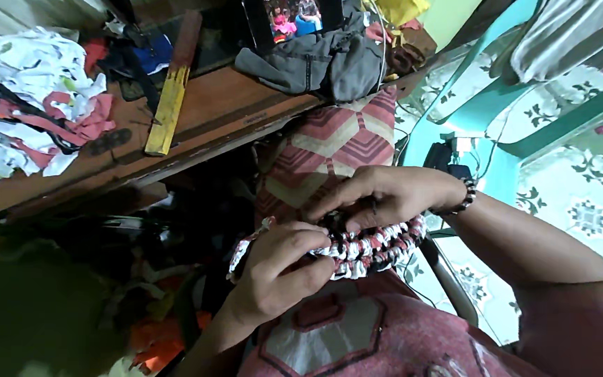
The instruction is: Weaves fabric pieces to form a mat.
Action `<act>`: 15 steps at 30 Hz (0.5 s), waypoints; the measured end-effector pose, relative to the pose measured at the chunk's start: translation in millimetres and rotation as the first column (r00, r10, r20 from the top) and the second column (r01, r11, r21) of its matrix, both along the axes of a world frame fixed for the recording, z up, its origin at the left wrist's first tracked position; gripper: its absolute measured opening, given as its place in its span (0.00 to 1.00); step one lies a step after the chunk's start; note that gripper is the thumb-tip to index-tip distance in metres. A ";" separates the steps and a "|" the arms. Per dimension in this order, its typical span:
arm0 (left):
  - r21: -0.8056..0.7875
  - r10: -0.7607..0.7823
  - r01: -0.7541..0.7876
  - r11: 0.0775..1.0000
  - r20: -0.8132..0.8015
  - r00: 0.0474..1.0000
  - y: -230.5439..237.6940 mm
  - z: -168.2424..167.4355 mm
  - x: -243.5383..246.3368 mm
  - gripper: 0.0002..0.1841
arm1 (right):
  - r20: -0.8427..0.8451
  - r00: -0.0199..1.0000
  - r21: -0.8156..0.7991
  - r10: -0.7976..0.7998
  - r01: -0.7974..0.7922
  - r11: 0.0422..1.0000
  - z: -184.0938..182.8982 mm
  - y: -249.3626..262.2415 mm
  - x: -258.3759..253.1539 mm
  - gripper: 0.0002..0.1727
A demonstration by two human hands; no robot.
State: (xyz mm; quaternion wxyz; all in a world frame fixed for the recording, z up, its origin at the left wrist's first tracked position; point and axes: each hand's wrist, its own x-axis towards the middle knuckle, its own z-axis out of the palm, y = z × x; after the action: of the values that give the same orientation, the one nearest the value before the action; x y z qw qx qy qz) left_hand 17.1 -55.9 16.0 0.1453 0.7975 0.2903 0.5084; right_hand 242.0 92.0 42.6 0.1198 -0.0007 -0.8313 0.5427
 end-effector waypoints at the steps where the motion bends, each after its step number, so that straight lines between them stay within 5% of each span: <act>1: 0.004 0.001 -0.001 1.000 -0.001 1.000 -0.2 -0.8 1.0 0.05 | -0.023 1.000 -0.012 0.013 -0.014 1.000 -2.3 -0.8 0.2 0.15; 9: -0.030 0.053 -0.051 0.998 0.051 0.997 7.8 -3.9 6.0 0.02 | -0.252 0.949 0.194 -0.189 0.241 0.951 26.3 -8.5 -5.2 0.02; 15: -0.164 -0.016 0.046 0.985 0.182 0.983 15.0 3.5 7.3 0.03 | -0.398 0.888 0.514 -0.231 0.424 0.746 44.3 6.9 -26.3 0.03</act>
State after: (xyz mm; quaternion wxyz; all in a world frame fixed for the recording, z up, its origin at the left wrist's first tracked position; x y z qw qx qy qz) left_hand 24.4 -40.9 19.4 0.2456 0.7377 0.3051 0.5499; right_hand 215.7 98.9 86.9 0.3368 -0.0265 -0.9147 0.2217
